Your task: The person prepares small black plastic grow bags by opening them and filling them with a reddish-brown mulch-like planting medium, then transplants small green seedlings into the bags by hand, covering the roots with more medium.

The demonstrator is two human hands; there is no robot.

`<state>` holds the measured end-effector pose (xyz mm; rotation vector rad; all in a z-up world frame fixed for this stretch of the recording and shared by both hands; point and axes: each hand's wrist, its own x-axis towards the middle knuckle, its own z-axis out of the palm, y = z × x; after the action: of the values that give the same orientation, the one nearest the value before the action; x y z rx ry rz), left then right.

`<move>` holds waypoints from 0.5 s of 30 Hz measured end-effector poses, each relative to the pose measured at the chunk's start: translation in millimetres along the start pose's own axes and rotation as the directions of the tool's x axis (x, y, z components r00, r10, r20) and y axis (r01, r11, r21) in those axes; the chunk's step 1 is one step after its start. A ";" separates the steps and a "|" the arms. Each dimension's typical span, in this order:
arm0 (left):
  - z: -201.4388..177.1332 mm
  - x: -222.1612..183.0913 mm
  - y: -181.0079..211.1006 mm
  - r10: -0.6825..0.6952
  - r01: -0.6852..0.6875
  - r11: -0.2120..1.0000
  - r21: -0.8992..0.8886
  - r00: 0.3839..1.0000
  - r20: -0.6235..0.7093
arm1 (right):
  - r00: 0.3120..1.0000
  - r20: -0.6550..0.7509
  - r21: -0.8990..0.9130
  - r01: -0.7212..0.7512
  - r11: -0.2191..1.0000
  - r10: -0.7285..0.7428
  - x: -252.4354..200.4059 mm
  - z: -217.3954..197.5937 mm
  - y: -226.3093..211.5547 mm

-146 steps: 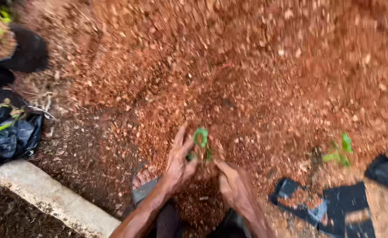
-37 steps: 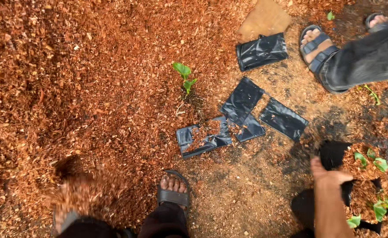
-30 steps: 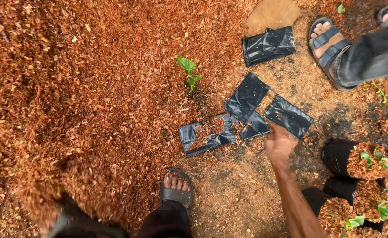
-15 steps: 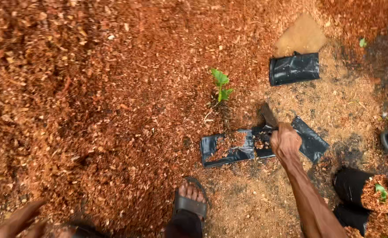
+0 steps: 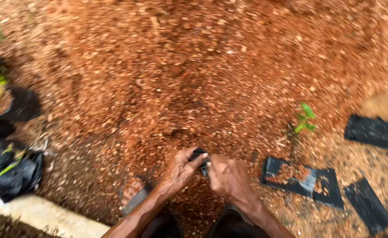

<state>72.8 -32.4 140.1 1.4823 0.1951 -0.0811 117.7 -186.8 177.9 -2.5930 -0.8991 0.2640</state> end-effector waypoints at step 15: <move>-59.1 -41.5 43.5 0.332 -0.256 0.933 0.252 0.882 -0.333 | 1.000 -0.017 0.449 0.000 0.893 0.009 38.6 18.3 -28.2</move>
<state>35.0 27.5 185.7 1.7063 0.2684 0.4452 126.6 -136.9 170.9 -2.1626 -0.7227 0.3968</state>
